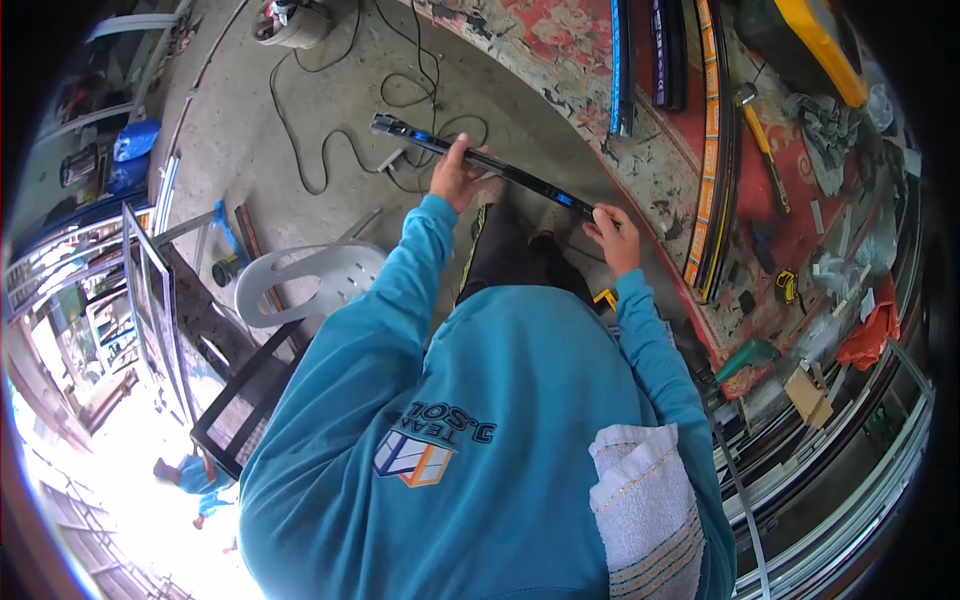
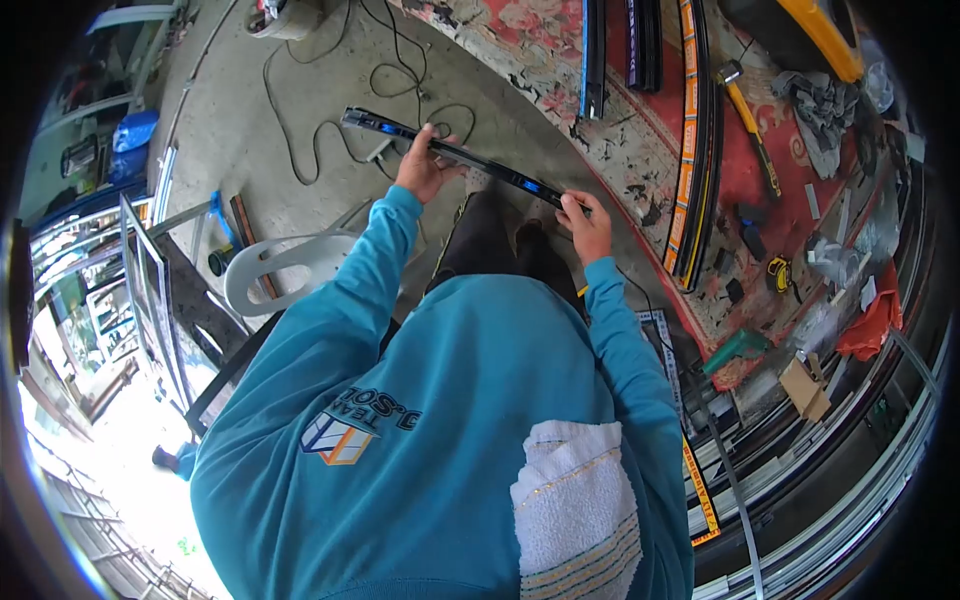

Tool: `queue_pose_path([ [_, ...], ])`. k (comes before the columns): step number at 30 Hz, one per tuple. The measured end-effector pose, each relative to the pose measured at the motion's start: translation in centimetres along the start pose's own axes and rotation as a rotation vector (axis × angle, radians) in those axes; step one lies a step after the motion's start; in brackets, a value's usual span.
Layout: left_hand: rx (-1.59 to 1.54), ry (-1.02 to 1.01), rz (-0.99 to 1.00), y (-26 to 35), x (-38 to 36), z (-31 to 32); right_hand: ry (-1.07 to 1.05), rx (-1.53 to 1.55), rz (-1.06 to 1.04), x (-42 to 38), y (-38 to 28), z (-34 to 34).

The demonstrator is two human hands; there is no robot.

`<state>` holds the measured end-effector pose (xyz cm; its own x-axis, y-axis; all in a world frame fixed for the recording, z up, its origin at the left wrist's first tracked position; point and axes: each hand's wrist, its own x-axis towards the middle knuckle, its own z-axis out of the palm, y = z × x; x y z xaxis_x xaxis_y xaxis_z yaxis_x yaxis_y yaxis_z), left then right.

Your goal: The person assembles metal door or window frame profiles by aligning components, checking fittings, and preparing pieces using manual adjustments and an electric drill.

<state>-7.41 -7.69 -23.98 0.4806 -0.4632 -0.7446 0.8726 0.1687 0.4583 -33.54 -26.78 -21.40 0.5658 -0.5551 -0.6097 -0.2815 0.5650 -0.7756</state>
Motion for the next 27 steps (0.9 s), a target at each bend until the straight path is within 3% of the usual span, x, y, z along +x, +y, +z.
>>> queue_pose_path([
  [10,0.305,-0.097,-0.006,3.5,4.5,8.2,0.226,0.143,0.021,-1.7,-1.5,1.6],
  [27,0.411,-0.151,-0.152,3.2,10.4,10.4,0.553,0.290,0.029,1.6,-1.0,1.9],
])
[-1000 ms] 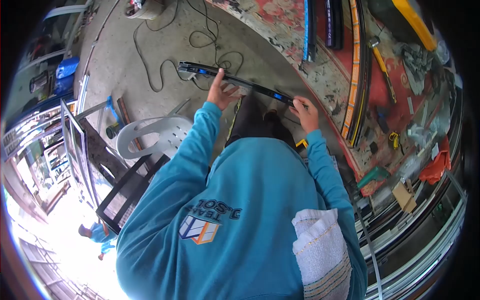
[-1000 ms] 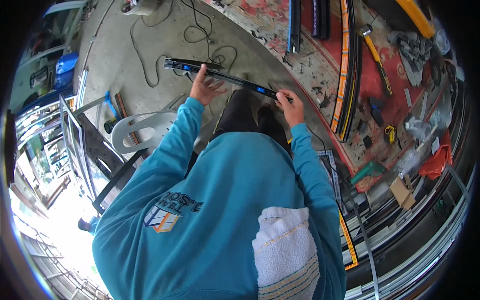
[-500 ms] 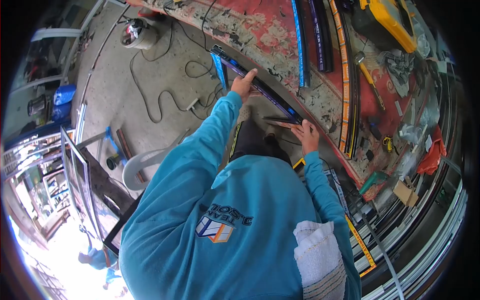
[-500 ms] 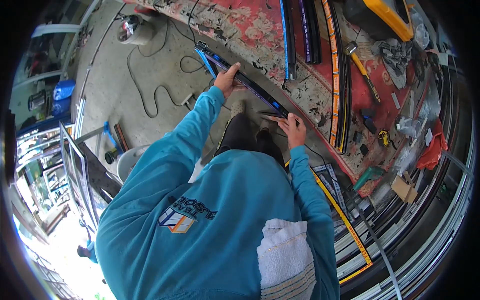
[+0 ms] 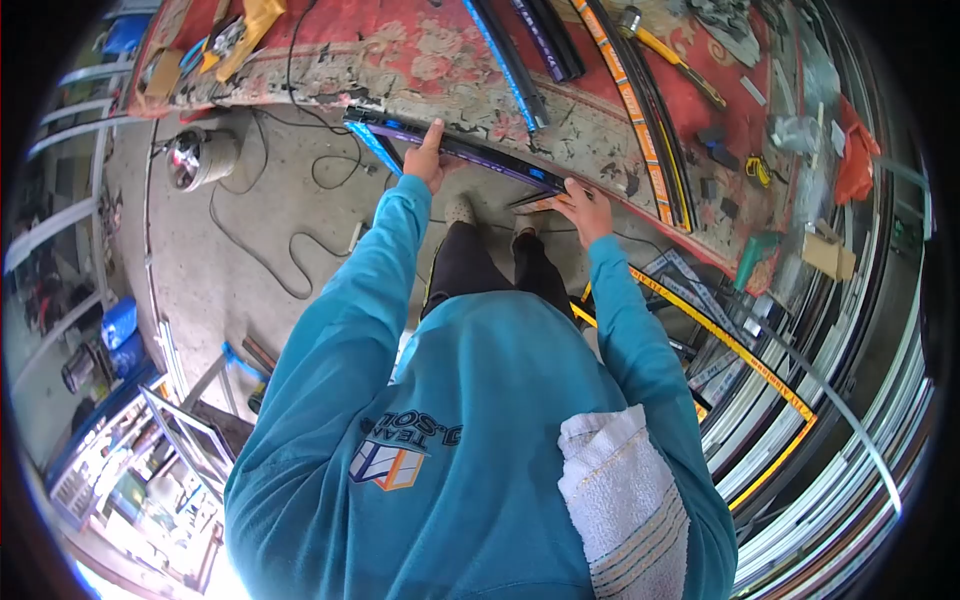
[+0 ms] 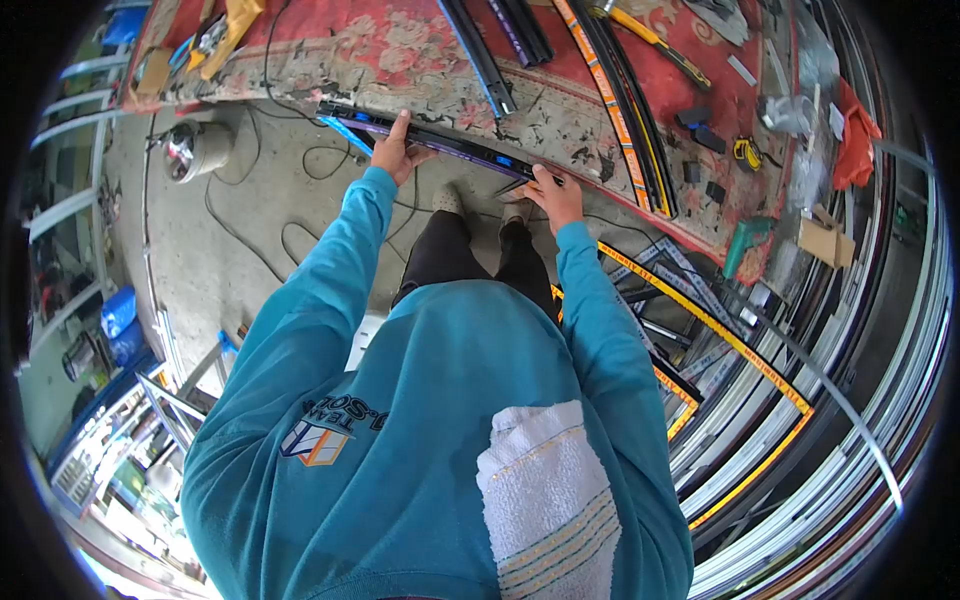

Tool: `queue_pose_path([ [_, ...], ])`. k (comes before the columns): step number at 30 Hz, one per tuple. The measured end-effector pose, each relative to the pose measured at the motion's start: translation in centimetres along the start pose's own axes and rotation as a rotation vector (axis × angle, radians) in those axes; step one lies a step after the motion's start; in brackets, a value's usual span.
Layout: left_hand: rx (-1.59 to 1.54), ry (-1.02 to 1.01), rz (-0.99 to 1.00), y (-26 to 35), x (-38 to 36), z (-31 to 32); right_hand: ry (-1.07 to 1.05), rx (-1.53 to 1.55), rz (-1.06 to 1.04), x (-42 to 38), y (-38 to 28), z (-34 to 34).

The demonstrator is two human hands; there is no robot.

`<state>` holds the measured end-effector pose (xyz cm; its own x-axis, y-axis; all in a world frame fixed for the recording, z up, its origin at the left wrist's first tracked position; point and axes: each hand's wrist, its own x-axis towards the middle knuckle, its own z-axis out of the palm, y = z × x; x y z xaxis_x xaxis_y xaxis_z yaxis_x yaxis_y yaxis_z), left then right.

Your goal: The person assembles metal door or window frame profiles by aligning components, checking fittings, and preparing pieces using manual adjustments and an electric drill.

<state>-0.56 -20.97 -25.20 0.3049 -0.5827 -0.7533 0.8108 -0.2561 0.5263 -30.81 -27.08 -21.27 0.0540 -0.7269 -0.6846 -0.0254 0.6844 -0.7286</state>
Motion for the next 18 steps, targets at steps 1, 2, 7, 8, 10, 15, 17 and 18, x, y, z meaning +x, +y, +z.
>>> queue_pose_path([
  [1,0.009,-0.017,-0.003,0.0,0.2,0.3,-0.086,0.051,-0.042,0.6,0.0,-0.2],
  [2,0.001,-0.017,0.011,0.0,0.3,0.5,-0.173,0.101,-0.086,1.4,0.1,-0.4],
  [7,-0.005,-0.067,0.035,-0.4,0.9,0.6,-0.060,0.193,-0.047,3.3,1.1,-0.2],
  [8,0.015,-0.095,0.033,-0.4,1.0,0.4,-0.045,0.251,-0.024,2.6,0.8,0.1],
  [10,0.011,-0.108,0.004,-0.4,1.3,0.1,-0.038,0.312,0.003,1.8,0.4,0.3],
  [15,-0.022,-0.149,-0.026,-0.3,0.8,-0.4,-0.111,0.345,0.140,1.3,-0.4,-1.6],
  [17,0.026,-0.118,-0.084,-0.1,0.1,-0.5,0.013,0.258,0.166,0.5,-0.6,-2.4],
  [18,0.014,-0.143,-0.117,-0.3,0.5,-1.3,-0.043,0.249,0.166,0.6,0.0,-3.7],
])
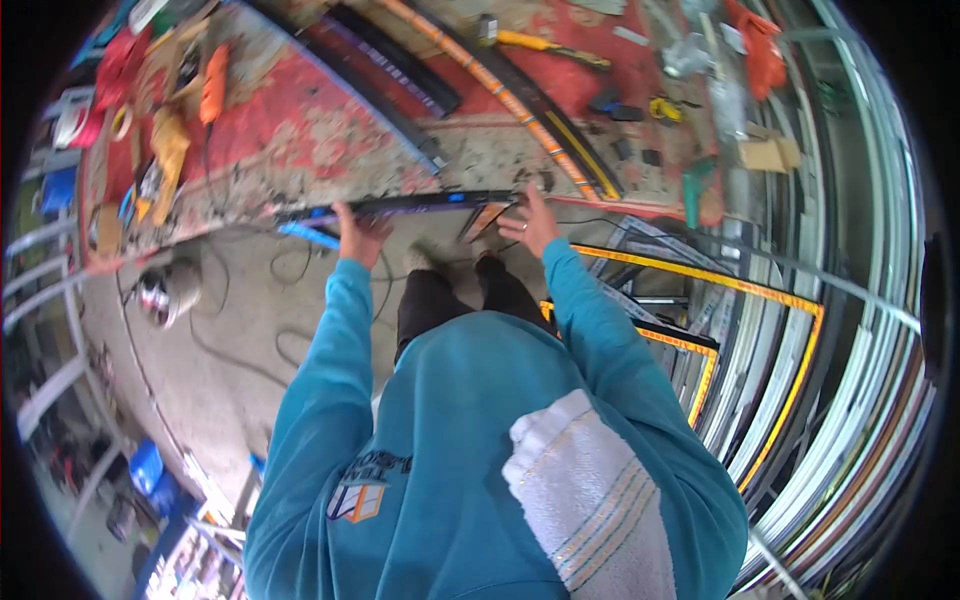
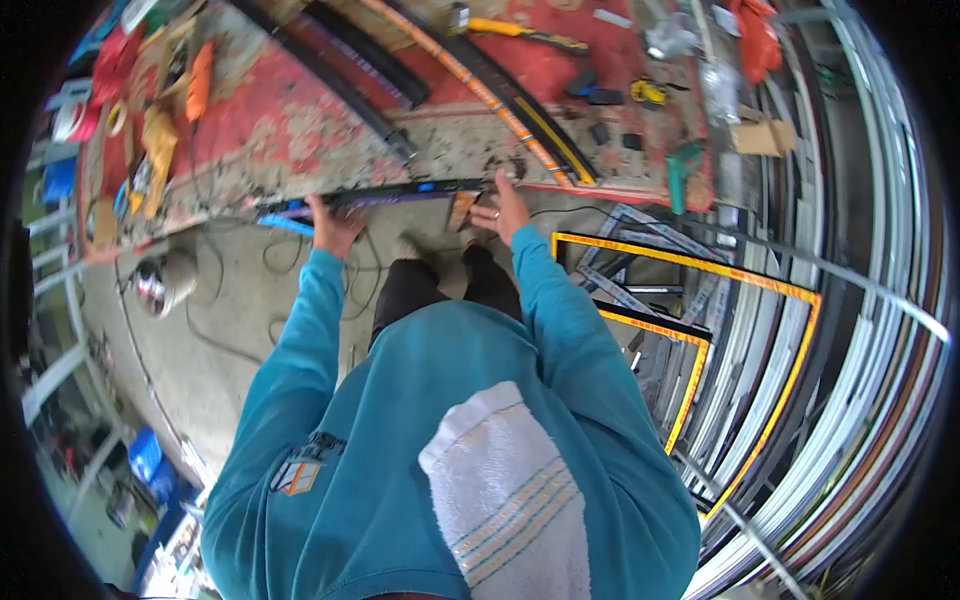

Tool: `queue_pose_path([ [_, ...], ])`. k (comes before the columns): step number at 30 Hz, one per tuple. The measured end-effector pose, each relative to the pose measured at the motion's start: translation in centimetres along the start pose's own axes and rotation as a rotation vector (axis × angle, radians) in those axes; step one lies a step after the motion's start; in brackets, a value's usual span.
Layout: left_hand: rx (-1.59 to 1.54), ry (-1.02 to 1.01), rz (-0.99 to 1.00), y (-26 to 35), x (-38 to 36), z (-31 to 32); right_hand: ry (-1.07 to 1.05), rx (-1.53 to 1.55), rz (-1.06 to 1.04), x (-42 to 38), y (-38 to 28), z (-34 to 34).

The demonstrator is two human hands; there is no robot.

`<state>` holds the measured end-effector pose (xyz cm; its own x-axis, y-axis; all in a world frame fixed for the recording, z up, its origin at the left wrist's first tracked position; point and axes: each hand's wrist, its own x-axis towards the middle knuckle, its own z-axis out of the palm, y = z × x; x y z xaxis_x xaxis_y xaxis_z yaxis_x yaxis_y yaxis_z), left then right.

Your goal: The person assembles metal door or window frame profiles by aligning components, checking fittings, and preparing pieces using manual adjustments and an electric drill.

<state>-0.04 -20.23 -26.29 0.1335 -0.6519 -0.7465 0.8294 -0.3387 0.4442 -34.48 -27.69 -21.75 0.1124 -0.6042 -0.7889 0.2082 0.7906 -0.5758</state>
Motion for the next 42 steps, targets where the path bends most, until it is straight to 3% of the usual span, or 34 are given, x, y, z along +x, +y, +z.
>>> queue_pose_path([
  [4,0.034,-0.018,-0.046,-2.6,-0.3,-0.3,0.024,-0.144,0.024,-2.2,-0.4,-4.0],
  [6,0.082,-0.066,-0.073,-3.9,-1.4,0.6,-0.033,-0.670,0.028,-3.1,-1.2,-6.2],
  [7,0.128,-0.098,-0.103,-4.6,-1.8,1.2,-0.021,-0.663,0.018,-3.6,-1.9,-6.9],
  [9,0.161,-0.089,-0.176,-6.3,-2.3,2.0,-0.192,-1.085,-0.077,-4.9,-3.8,-8.6],
  [10,0.186,-0.058,-0.242,-7.0,-2.6,2.5,-0.182,-1.081,-0.081,-5.8,-5.4,-9.3],
  [12,0.343,-0.084,-0.276,-8.2,-3.0,2.8,-0.343,-0.748,0.207,-7.8,-9.8,-10.0],
  [14,0.496,-0.091,-0.309,-8.8,-3.6,3.5,-0.308,-0.670,0.171,-9.4,-14.6,-10.5],
  [16,1.035,-0.204,-0.266,-8.4,-5.0,5.4,-0.081,-0.668,-0.016,-8.9,-18.8,-12.9],
  [17,1.035,-0.183,-0.264,-8.1,-5.8,6.9,0.086,-0.990,-0.259,-5.8,-20.0,-17.2],
  [18,1.160,-0.249,-0.064,-7.8,-6.7,8.9,0.260,-1.295,-0.517,-2.8,-20.5,-21.2],
  [19,1.282,-0.311,0.137,-7.6,-7.7,11.1,0.565,-1.290,-0.582,-2.8,-21.1,-22.3],
  [20,1.291,-0.283,0.135,-7.7,-8.5,14.0,0.871,-1.259,-0.637,-2.7,-21.7,-23.4],
  [21,1.231,-0.293,0.354,-7.9,-9.0,17.5,0.847,-1.245,-0.632,-1.3,-21.7,-25.6],
  [22,1.168,-0.309,0.569,-8.0,-9.4,20.9,0.973,-1.260,-0.522,0.7,-21.1,-28.5],
  [23,1.236,-0.307,0.580,-7.9,-9.4,24.6,1.098,-1.273,-0.414,2.4,-21.0,-30.2],
  [24,1.303,-0.304,0.585,-8.2,-8.9,27.8,1.075,-1.266,-0.406,3.0,-21.1,-30.3],
  [27,1.462,-0.562,0.873,-10.3,-3.0,35.0,1.109,-1.115,-0.347,2.5,-22.4,-30.2],
  [30,1.825,-0.596,1.042,-12.9,3.8,39.7,1.047,-0.878,-0.472,3.0,-22.0,-32.2],
  [32,2.081,-0.462,0.884,-14.0,5.8,42.6,0.940,-0.875,-0.765,4.4,-20.5,-35.2],
  [35,2.236,-0.516,0.798,-15.1,8.7,44.5,0.878,-0.923,-0.867,4.0,-19.9,-36.0],
  [38,2.440,-0.502,0.673,-15.7,9.3,45.8,0.937,-0.960,-0.825,3.4,-20.0,-34.6],
  [42,2.472,-0.528,0.713,-15.5,8.5,45.3,0.989,-0.999,-0.818,3.6,-19.4,-34.3],
])
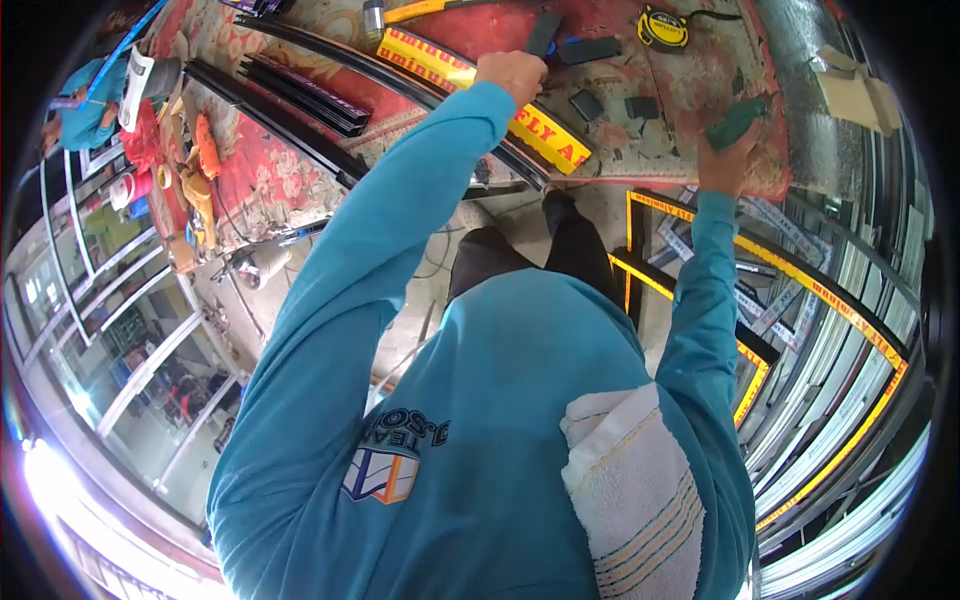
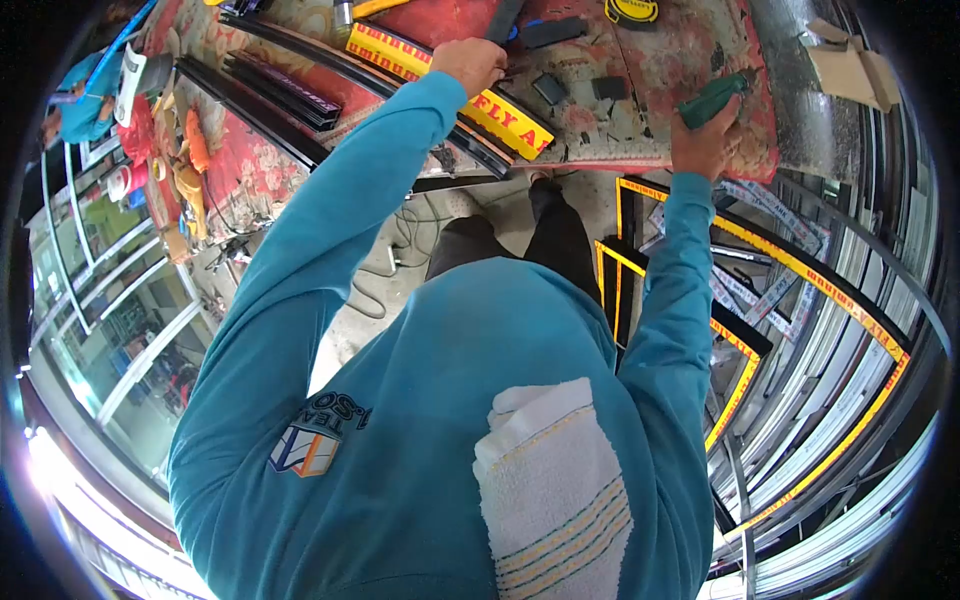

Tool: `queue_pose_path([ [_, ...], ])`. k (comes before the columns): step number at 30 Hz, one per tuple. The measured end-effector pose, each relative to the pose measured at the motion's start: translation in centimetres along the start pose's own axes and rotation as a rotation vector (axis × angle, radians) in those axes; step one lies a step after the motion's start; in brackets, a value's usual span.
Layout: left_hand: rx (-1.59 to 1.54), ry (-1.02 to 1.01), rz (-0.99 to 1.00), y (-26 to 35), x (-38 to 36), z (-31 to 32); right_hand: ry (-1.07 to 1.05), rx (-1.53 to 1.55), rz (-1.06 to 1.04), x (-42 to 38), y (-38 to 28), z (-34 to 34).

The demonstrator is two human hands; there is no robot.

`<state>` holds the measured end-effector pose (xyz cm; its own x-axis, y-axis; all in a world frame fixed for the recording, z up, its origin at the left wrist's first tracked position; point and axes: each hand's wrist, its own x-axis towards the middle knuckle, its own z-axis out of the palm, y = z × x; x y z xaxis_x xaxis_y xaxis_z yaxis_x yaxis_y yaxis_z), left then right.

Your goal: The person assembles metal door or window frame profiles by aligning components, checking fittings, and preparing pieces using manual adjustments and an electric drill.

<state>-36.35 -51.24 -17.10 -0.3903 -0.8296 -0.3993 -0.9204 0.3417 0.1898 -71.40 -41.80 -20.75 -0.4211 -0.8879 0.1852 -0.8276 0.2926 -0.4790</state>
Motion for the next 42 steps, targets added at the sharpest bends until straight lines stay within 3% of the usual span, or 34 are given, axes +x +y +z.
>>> queue_pose_path([
  [5,0.119,0.075,0.177,-1.0,0.0,1.5,-0.063,-0.134,0.077,-0.1,-1.4,-0.6],
  [9,0.012,0.008,0.161,-1.5,0.2,0.6,-0.164,-0.072,0.048,0.1,-1.2,-1.6],
  [10,-0.109,0.066,0.159,-1.5,-0.1,-0.1,-0.168,-0.073,0.049,-0.2,-1.5,-2.0],
  [12,-0.233,0.122,0.154,-1.5,-0.9,-1.6,0.000,-0.076,-0.166,-0.7,-3.1,-3.2],
  [13,-0.469,0.141,0.197,-1.7,-1.8,-2.5,-0.005,-0.077,-0.166,-0.9,-4.8,-4.4],
  [14,-0.706,0.157,0.236,-1.7,-3.0,-3.2,-0.105,0.191,-0.242,-1.4,-7.3,-5.8],
  [15,-0.708,0.150,0.231,-1.3,-4.7,-3.8,-0.203,0.459,-0.312,-2.6,-9.7,-6.9],
  [17,-1.251,-0.150,0.117,-0.1,-9.0,-5.0,-0.532,0.886,-0.167,-6.9,-14.8,-7.4],
  [19,-1.511,-0.462,0.108,0.4,-12.9,-4.1,-0.906,1.073,-0.006,-11.3,-17.3,-6.6],
  [21,-1.612,-0.537,-0.009,0.5,-16.6,0.2,-1.133,1.159,0.035,-14.6,-18.1,-4.5],
  [22,-1.630,-0.493,-0.100,0.4,-18.4,1.6,-1.137,1.163,0.034,-15.7,-17.9,-3.9],
  [24,-1.647,-0.448,-0.200,0.1,-21.8,4.5,-1.389,1.329,0.369,-17.6,-17.7,-2.9],
  [25,-1.734,-0.453,-0.285,0.0,-23.4,6.2,-1.394,1.330,0.374,-18.4,-17.6,-2.4],
  [27,-1.824,-0.455,-0.380,0.0,-25.8,8.1,-1.485,1.122,0.156,-19.8,-17.4,-1.5],
  [31,-1.950,-0.439,-0.530,-0.4,-28.3,9.6,-1.545,1.062,-0.027,-20.7,-17.7,-0.2],
  [34,-2.051,-0.363,-0.528,-0.6,-28.9,10.0,-1.619,1.214,0.250,-21.8,-18.2,1.0],
  [35,-2.063,-0.302,-0.628,-0.3,-28.9,9.7,-1.645,1.272,0.379,-22.2,-18.3,1.6],
  [37,-2.069,-0.242,-0.737,-0.5,-29.1,9.8,-1.542,1.206,0.365,-23.2,-18.0,3.2],
  [39,-1.859,-0.036,-0.999,-1.0,-29.1,10.2,-1.439,1.138,0.348,-24.0,-17.9,5.0],
  [40,-1.650,0.049,-0.992,-1.6,-29.5,10.7,-1.329,1.066,0.359,-24.3,-18.1,5.6],
  [41,-1.647,0.045,-0.995,-2.6,-29.9,11.7,-1.218,0.992,0.368,-24.7,-18.3,6.3],
  [42,-1.350,0.148,-0.882,-3.8,-30.2,12.7,-1.174,0.948,0.334,-25.0,-18.4,7.1],
])
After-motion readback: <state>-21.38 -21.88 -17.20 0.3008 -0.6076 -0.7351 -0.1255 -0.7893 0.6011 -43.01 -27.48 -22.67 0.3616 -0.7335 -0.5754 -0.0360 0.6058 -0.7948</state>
